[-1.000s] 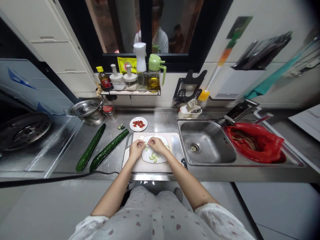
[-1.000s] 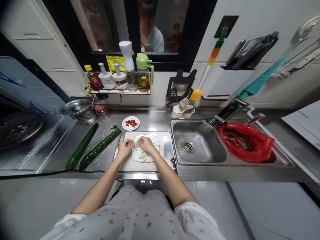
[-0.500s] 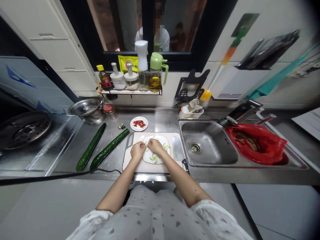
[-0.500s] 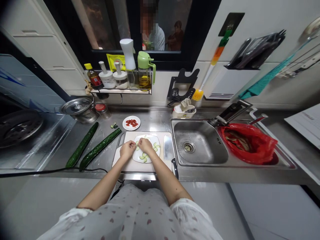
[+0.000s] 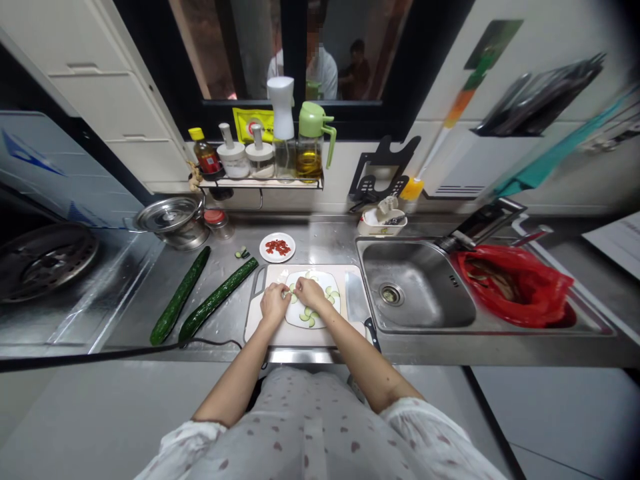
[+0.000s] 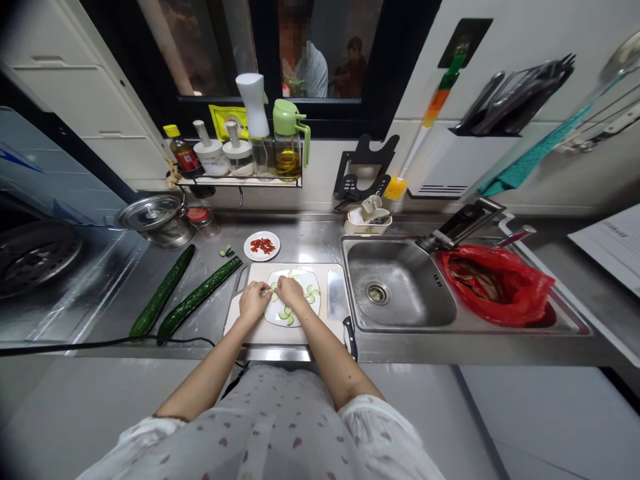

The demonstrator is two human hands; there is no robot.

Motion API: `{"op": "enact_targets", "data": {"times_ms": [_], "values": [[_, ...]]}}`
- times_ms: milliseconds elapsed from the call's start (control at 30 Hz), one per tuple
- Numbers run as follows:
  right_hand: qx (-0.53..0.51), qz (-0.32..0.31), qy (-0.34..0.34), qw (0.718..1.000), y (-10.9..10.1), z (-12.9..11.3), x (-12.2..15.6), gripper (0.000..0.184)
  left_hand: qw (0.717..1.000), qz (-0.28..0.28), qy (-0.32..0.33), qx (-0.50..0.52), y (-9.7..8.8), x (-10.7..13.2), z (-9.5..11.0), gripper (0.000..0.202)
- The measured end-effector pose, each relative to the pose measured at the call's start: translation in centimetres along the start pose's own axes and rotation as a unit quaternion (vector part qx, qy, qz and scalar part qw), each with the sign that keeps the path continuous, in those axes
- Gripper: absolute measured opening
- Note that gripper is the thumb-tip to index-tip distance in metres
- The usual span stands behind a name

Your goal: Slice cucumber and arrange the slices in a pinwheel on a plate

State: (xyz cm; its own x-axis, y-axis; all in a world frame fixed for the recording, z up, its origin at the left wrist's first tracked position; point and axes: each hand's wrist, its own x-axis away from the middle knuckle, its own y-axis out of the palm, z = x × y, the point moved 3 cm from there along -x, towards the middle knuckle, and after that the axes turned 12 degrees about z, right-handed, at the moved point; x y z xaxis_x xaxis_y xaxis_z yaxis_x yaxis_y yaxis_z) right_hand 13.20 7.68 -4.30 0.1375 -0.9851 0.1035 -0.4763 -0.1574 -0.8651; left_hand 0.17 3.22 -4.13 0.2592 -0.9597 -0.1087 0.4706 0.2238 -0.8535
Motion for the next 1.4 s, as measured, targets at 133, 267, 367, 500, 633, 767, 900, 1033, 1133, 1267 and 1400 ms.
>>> {"op": "enact_targets", "data": {"times_ms": [133, 267, 367, 500, 633, 767, 900, 1033, 1133, 1267, 1400], "values": [[0.04, -0.018, 0.012, 0.999, -0.3, -0.3, 0.1, 0.016, 1.0, 0.003, -0.009, -0.009, 0.0, 0.1, -0.2, 0.015], [0.063, -0.018, 0.025, 0.998, -0.7, -0.4, 0.1, 0.022, 1.0, -0.002, -0.009, -0.013, 0.3, 0.1, -0.4, 0.016], [0.063, -0.021, 0.027, 0.997, -0.9, -0.5, 0.3, 0.021, 1.0, 0.0, -0.009, -0.014, 0.5, 0.1, -0.6, 0.016], [0.065, -0.027, 0.03, 0.997, -1.0, -0.5, 0.6, 0.018, 1.0, 0.0, -0.012, -0.012, 0.5, 0.0, -0.7, 0.016], [0.078, -0.026, 0.04, 0.996, -1.1, -0.5, 0.8, 0.017, 1.0, -0.005, -0.016, -0.009, 0.4, 0.0, -0.7, 0.017], [0.084, -0.029, 0.038, 0.995, -1.2, -0.6, 0.8, 0.018, 1.0, -0.004, -0.016, -0.005, 0.5, -0.1, -0.5, 0.016], [0.086, -0.031, 0.034, 0.995, -1.3, -0.6, 0.7, 0.019, 1.0, 0.011, -0.012, -0.009, 0.7, -0.6, -0.2, 0.015], [0.085, -0.034, 0.032, 0.995, -1.2, -0.6, 0.6, 0.021, 1.0, 0.002, -0.013, -0.019, 1.0, -1.0, -0.1, 0.014], [0.085, -0.036, 0.034, 0.995, -1.1, -0.4, 0.5, 0.02, 1.0, -0.006, -0.019, -0.024, 1.1, -1.1, -0.2, 0.014], [0.079, -0.027, 0.045, 0.996, -1.2, -0.1, 0.3, 0.019, 0.999, -0.016, -0.037, -0.029, 1.0, -1.3, -0.2, 0.015], [0.099, -0.016, 0.061, 0.993, -1.4, 0.4, 0.1, 0.022, 0.997, -0.032, -0.062, -0.031, 0.8, -1.5, -0.2, 0.018]]}}
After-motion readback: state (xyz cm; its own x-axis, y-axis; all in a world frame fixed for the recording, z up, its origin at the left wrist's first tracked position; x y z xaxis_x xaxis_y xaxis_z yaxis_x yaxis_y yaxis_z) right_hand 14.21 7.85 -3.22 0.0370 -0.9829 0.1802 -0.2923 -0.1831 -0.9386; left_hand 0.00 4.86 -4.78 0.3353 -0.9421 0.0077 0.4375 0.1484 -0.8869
